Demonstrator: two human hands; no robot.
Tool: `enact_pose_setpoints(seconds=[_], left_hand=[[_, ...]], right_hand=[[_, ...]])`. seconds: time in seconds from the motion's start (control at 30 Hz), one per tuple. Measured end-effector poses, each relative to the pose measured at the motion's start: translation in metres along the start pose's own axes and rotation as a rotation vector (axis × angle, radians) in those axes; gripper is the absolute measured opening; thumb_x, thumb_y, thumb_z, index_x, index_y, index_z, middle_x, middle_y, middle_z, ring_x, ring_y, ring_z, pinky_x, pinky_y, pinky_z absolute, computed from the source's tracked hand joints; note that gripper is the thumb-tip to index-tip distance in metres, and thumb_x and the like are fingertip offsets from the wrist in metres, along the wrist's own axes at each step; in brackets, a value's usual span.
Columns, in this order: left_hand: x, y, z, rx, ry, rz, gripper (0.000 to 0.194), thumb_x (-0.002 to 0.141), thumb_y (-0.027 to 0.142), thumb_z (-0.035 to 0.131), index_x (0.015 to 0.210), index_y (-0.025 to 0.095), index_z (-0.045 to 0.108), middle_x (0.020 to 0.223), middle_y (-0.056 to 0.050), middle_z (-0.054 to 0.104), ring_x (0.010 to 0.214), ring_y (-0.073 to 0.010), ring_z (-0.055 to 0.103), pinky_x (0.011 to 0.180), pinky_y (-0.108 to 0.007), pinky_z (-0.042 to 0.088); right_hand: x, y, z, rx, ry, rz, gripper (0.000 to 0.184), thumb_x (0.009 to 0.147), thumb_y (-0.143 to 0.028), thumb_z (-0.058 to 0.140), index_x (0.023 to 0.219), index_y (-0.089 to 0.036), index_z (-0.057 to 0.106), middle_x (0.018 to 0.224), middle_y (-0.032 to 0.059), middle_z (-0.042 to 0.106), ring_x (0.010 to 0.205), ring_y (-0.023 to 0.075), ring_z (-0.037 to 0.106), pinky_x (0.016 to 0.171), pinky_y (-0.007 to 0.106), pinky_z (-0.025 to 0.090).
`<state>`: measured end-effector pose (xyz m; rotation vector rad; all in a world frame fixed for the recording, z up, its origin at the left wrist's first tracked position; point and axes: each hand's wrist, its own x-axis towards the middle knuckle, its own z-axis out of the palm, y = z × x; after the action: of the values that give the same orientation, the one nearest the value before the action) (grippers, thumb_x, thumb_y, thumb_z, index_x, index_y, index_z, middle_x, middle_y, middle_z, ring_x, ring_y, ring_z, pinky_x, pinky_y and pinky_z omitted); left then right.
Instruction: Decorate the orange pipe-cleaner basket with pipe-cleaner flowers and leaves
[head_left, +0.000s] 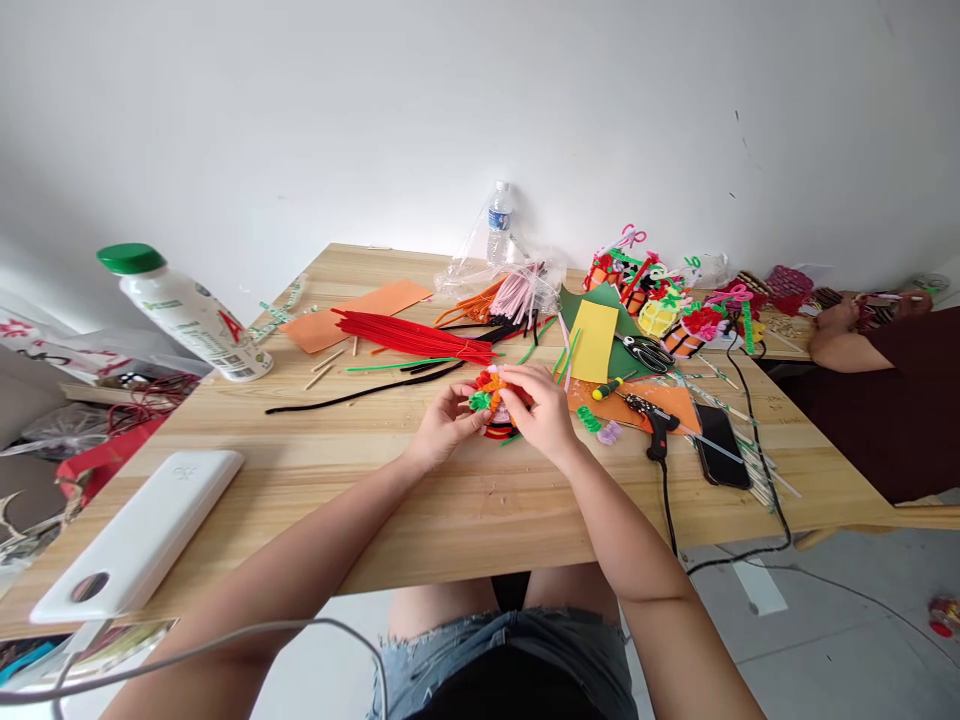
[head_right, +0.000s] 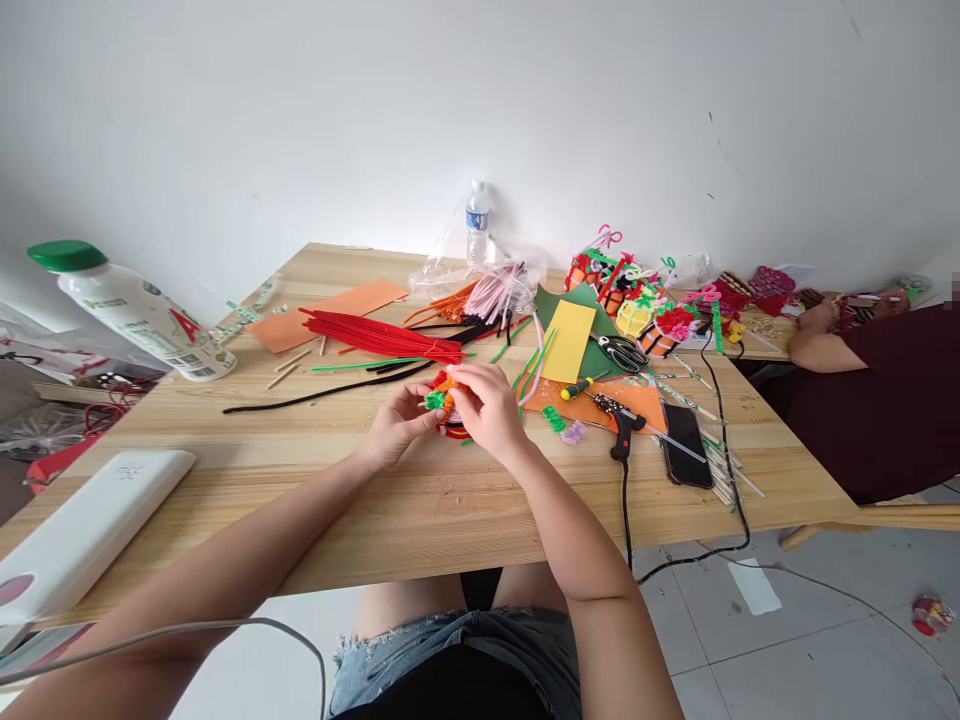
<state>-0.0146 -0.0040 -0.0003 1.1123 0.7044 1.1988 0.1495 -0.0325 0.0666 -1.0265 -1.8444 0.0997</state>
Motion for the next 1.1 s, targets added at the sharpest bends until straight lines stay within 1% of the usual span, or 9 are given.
enact_pose_setpoints(seconds=[0.07,0.13,0.2,0.3,0.4,0.53,0.67,0.87,1.1], left_hand=[[0.001,-0.002,0.0,0.031,0.02,0.014,0.052,0.054,0.036,0.087,0.088,0.018,0.053,0.104,-0.002,0.059,0.078,-0.0119,0.061,0.068,-0.028,0.054],[0.001,-0.003,-0.001,0.059,0.034,0.022,0.052,0.054,0.037,0.087,0.088,0.018,0.053,0.104,-0.002,0.059,0.08,-0.0116,0.061,0.07,-0.027,0.053],[0.001,-0.003,-0.001,0.068,0.036,0.021,0.051,0.054,0.036,0.087,0.087,0.018,0.053,0.104,-0.002,0.059,0.079,-0.0104,0.06,0.071,-0.025,0.052],[0.001,-0.003,-0.002,0.053,0.034,0.015,0.05,0.055,0.036,0.087,0.087,0.018,0.053,0.109,-0.003,0.057,0.078,-0.0096,0.06,0.068,-0.025,0.052],[0.002,-0.002,-0.002,0.059,0.025,0.015,0.05,0.055,0.036,0.087,0.088,0.018,0.053,0.106,-0.003,0.059,0.08,-0.0114,0.061,0.071,-0.027,0.052],[0.003,-0.003,-0.003,0.084,0.017,0.049,0.049,0.056,0.036,0.086,0.088,0.018,0.054,0.103,-0.003,0.061,0.083,-0.0132,0.062,0.075,-0.028,0.051],[0.003,-0.004,-0.002,0.104,0.049,0.09,0.05,0.055,0.038,0.087,0.087,0.018,0.055,0.107,-0.004,0.06,0.086,-0.0138,0.062,0.079,-0.029,0.05],[0.001,-0.003,0.0,0.102,0.007,0.065,0.05,0.059,0.038,0.084,0.09,0.018,0.051,0.106,-0.003,0.058,0.081,-0.0119,0.059,0.073,-0.028,0.05],[0.002,-0.005,-0.001,0.12,0.004,0.086,0.049,0.06,0.036,0.084,0.093,0.018,0.052,0.104,-0.003,0.059,0.083,-0.0126,0.06,0.076,-0.028,0.05]], right_hand=[[0.005,0.0,-0.014,-0.016,0.003,0.011,0.022,0.09,-0.02,0.054,0.107,-0.023,0.068,0.117,0.0085,0.068,0.111,0.0201,0.062,0.098,0.039,0.051],[0.006,0.004,-0.038,-0.081,0.029,0.057,0.021,0.088,-0.023,0.057,0.106,-0.024,0.068,0.122,0.009,0.066,0.113,0.0214,0.061,0.096,0.039,0.052],[-0.001,0.012,-0.069,-0.159,0.079,0.17,0.019,0.087,-0.026,0.059,0.102,-0.023,0.07,0.113,0.0091,0.069,0.102,0.0214,0.066,0.086,0.037,0.056],[-0.028,0.031,-0.112,-0.334,0.077,0.398,0.018,0.085,-0.026,0.058,0.095,-0.018,0.07,0.089,0.0091,0.073,0.079,0.0215,0.068,0.068,0.035,0.057],[-0.066,0.049,-0.135,-0.523,-0.06,0.519,0.013,0.077,-0.021,0.062,0.086,-0.016,0.071,0.082,0.0091,0.072,0.074,0.0231,0.067,0.07,0.039,0.055],[-0.1,0.065,-0.131,-0.526,-0.172,0.522,0.021,0.075,-0.022,0.064,0.094,-0.015,0.069,0.094,0.0119,0.072,0.082,0.0242,0.068,0.076,0.041,0.055],[-0.111,0.075,-0.115,-0.543,-0.152,0.533,0.031,0.072,-0.024,0.067,0.101,-0.013,0.066,0.102,0.0145,0.071,0.095,0.0285,0.065,0.085,0.047,0.052],[-0.115,0.077,-0.104,-0.541,-0.149,0.624,0.02,0.074,-0.024,0.062,0.093,-0.018,0.064,0.098,0.01,0.07,0.096,0.0256,0.063,0.087,0.041,0.05],[-0.116,0.076,-0.105,-0.541,-0.107,0.617,0.01,0.075,-0.03,0.058,0.074,-0.021,0.06,0.092,0.0092,0.069,0.092,0.0248,0.063,0.085,0.039,0.049]])
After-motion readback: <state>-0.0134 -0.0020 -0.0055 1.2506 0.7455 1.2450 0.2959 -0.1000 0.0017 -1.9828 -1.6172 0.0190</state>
